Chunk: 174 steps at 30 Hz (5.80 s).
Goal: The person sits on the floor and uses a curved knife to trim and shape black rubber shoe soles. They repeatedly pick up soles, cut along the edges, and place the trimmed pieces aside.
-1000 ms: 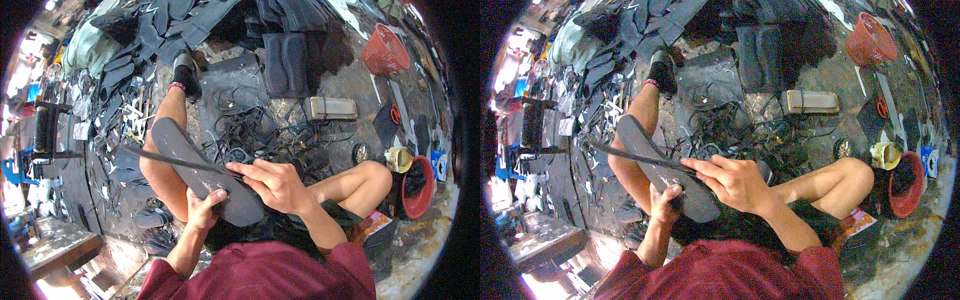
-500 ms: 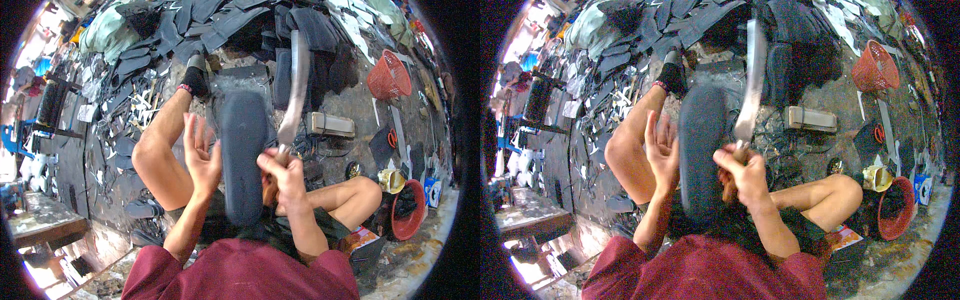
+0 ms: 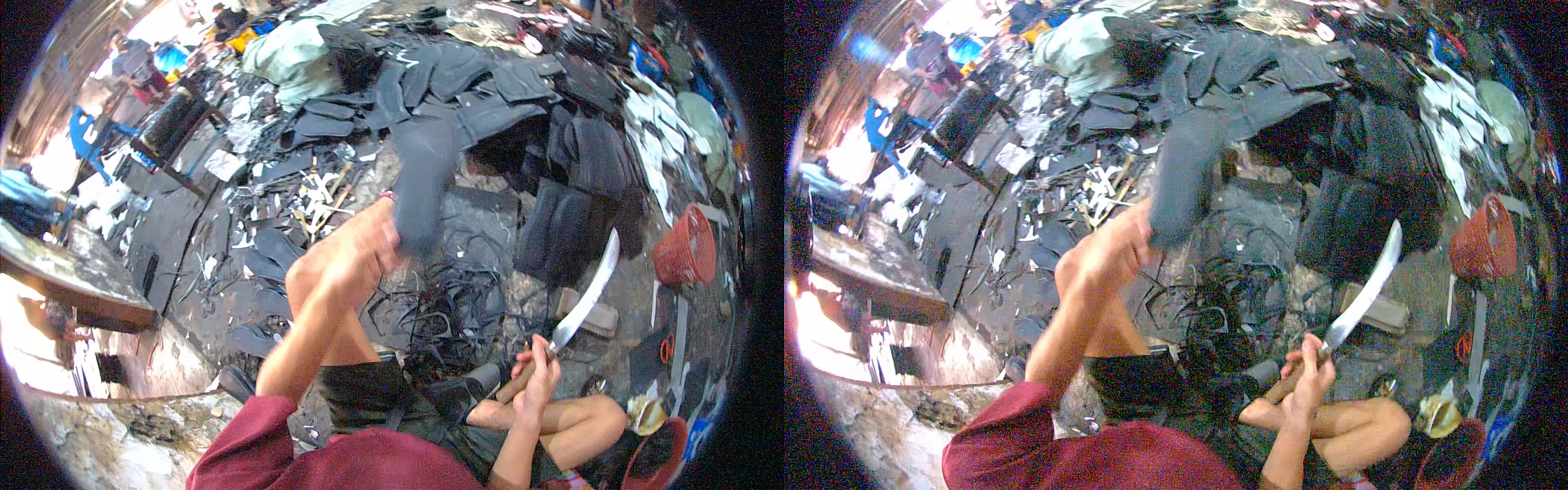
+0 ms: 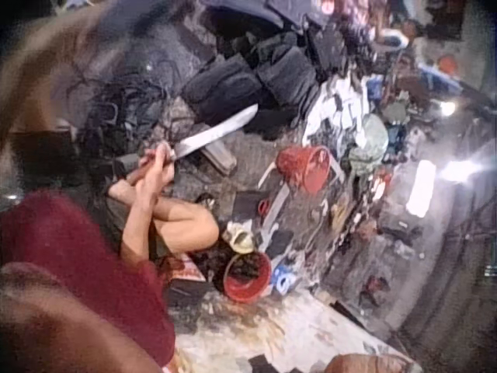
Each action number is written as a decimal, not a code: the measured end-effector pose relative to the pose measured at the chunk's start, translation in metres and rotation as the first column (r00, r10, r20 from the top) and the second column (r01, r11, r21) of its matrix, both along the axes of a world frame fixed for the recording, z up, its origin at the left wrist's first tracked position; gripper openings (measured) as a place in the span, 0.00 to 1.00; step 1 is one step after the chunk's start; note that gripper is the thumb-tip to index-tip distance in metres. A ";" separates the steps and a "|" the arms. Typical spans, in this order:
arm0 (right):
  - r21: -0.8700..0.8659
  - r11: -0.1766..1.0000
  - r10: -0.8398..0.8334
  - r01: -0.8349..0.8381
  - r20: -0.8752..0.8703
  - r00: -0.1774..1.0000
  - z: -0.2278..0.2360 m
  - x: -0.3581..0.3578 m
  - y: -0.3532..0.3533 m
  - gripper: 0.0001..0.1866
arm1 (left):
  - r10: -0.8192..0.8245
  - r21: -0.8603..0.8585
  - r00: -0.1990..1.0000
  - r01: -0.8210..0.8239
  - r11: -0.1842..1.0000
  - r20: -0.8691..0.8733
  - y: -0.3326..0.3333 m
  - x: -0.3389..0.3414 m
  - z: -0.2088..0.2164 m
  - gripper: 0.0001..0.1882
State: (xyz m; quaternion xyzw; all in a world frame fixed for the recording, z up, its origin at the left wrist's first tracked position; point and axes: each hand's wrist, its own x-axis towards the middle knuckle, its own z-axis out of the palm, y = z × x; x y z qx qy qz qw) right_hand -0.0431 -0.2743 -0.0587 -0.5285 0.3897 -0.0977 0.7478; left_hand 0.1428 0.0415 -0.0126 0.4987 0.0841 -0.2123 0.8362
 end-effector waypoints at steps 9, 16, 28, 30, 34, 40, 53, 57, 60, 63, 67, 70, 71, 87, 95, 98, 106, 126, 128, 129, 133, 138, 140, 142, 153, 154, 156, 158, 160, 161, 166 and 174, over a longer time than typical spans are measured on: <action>0.083 0.991 -0.114 0.109 0.061 0.992 -0.016 -0.001 -0.009 0.15 | 0.314 0.277 0.912 -0.384 0.881 0.263 -0.060 0.132 -0.029 0.29; 0.104 0.985 -0.136 0.135 0.002 0.991 -0.003 0.010 -0.024 0.12 | -0.237 0.748 0.946 -0.009 0.663 0.221 -0.273 0.128 -0.177 0.37; 0.217 0.922 -0.339 0.320 0.056 0.939 -0.027 0.002 -0.056 0.21 | -0.343 0.529 0.756 -0.005 0.849 0.557 -0.303 0.085 -0.138 0.20; 0.377 0.867 -0.397 0.326 0.125 0.909 -0.003 0.009 -0.054 0.30 | -0.522 0.648 0.436 -0.215 0.730 0.733 -0.238 0.048 -0.085 0.13; 0.321 0.878 -0.408 0.355 0.113 0.906 0.006 0.007 -0.041 0.28 | -0.377 0.493 0.326 -0.442 0.750 0.867 -0.177 -0.025 -0.029 0.34; 0.211 0.964 -0.209 0.158 0.245 0.947 0.013 0.001 0.027 0.23 | 0.216 -0.383 0.950 -0.291 0.877 -0.227 -0.137 -0.098 -0.036 0.23; -0.673 0.459 0.670 -0.580 -0.167 0.724 0.038 -0.147 0.022 0.17 | 0.322 0.090 0.936 -0.311 0.946 -0.143 -0.063 -0.115 0.023 0.21; -0.719 0.362 0.676 -0.593 -0.235 0.698 0.042 -0.146 0.028 0.18 | 0.376 0.155 0.922 -0.360 0.920 -0.089 -0.062 -0.126 0.024 0.21; -0.826 0.259 0.643 -0.500 -0.238 0.728 0.024 -0.132 0.048 0.18 | 0.390 0.123 0.913 -0.376 0.918 -0.119 -0.064 -0.134 0.026 0.21; -0.839 0.259 0.666 -0.479 -0.204 0.718 0.008 -0.112 0.061 0.19 | 0.389 0.092 0.915 -0.381 0.920 -0.103 -0.067 -0.137 0.019 0.21; -0.735 0.295 0.750 -0.611 -0.218 0.624 0.022 -0.075 0.065 0.18 | 0.378 0.178 0.923 -0.363 0.915 -0.063 -0.063 -0.138 0.012 0.20; -0.820 0.356 0.736 -0.448 -0.050 0.675 0.011 -0.053 0.083 0.13 | 0.378 0.186 0.925 -0.365 0.912 -0.037 -0.061 -0.139 0.011 0.20; -0.818 0.311 0.741 -0.483 -0.109 0.662 -0.005 -0.049 0.088 0.14 | 0.383 0.186 0.923 -0.370 0.910 -0.037 -0.060 -0.138 0.014 0.20; -0.884 0.339 0.720 -0.322 0.024 0.693 -0.144 0.034 0.126 0.28 | 0.418 0.199 0.906 -0.399 0.895 -0.066 -0.064 -0.142 0.012 0.21; -0.938 0.141 0.729 -0.316 -0.118 0.675 -0.051 0.087 0.097 0.25 | 0.290 0.205 0.955 -0.273 0.940 -0.059 -0.045 -0.156 0.006 0.24; -0.964 -0.127 0.722 -0.235 -0.252 0.644 0.019 0.043 0.109 0.24 | 0.266 0.241 0.960 -0.281 0.929 0.091 -0.010 -0.145 0.023 0.24; -0.832 0.377 0.789 -0.407 0.058 0.612 0.011 -0.019 0.119 0.24 | 0.167 0.116 0.977 -0.152 0.982 -0.130 0.022 -0.128 0.045 0.21; -0.843 0.075 0.933 -0.533 -0.130 0.336 0.054 0.037 0.058 0.22 | -0.097 0.205 0.969 0.144 0.968 -0.226 0.028 -0.120 0.041 0.22; -0.825 -0.011 0.958 -0.565 -0.170 0.231 0.068 0.062 0.056 0.22 | -0.152 0.237 0.965 0.203 0.950 -0.215 0.034 -0.115 0.041 0.21; -0.814 -0.058 0.955 -0.577 -0.214 0.206 0.083 0.071 0.054 0.22 | -0.203 0.249 0.961 0.246 0.937 -0.186 0.034 -0.112 0.043 0.20; -0.764 -0.194 0.950 -0.616 -0.302 0.076 0.110 0.102 0.063 0.22 | -0.269 0.291 0.939 0.324 0.900 -0.214 0.031 -0.109 0.046 0.22; -0.696 -0.338 0.927 -0.634 -0.364 -0.094 0.117 0.136 0.084 0.21 | -0.303 0.293 0.931 0.353 0.888 -0.204 0.030 -0.104 0.048 0.20; -0.671 -0.389 0.910 -0.631 -0.386 -0.151 0.117 0.144 0.088 0.21 | -0.263 0.318 0.944 0.316 0.894 -0.197 0.026 -0.106 0.047 0.20; -0.654 -0.426 0.898 -0.626 -0.390 -0.204 0.119 0.150 0.094 0.21 | -0.297 0.272 0.922 0.360 0.893 -0.247 0.023 -0.109 0.047 0.19; -0.202 0.552 0.831 -0.809 0.055 0.553 0.089 0.064 0.039 0.21 | -0.434 -0.696 0.895 0.378 0.610 0.106 0.026 -0.114 0.000 0.38; -0.348 0.630 0.763 -0.694 0.112 0.636 0.081 0.049 0.039 0.21 | -0.285 -0.762 0.938 0.329 0.558 0.197 0.005 -0.118 0.007 0.38; -0.643 0.632 0.663 -0.433 0.159 0.732 0.069 0.032 0.060 0.20 | 0.076 -0.626 0.993 -0.002 0.780 0.091 -0.037 -0.131 0.051 0.32; -0.701 0.652 0.618 -0.290 0.270 0.738 0.068 0.020 0.078 0.19 | 0.349 -0.427 0.935 -0.289 0.857 0.067 -0.078 -0.125 0.079 0.27; -0.363 0.816 0.567 -0.450 0.345 0.748 0.085 0.008 0.085 0.21 | 0.480 -0.205 0.876 -0.462 0.863 0.045 -0.100 -0.108 0.080 0.24; -0.076 0.839 0.520 -0.538 0.402 0.754 0.093 0.002 0.084 0.22 | 0.508 -0.067 0.861 -0.507 0.860 0.009 -0.105 -0.102 0.075 0.24; -0.529 0.759 0.532 -0.380 0.167 0.830 0.067 -0.047 0.064 0.24 | 0.436 -0.127 0.890 -0.452 0.883 -0.135 -0.116 -0.107 0.058 0.20; -0.838 0.465 0.544 -0.285 0.016 0.839 0.025 -0.110 0.040 0.18 | 0.406 0.015 0.885 -0.413 0.910 -0.229 -0.110 -0.125 0.035 0.19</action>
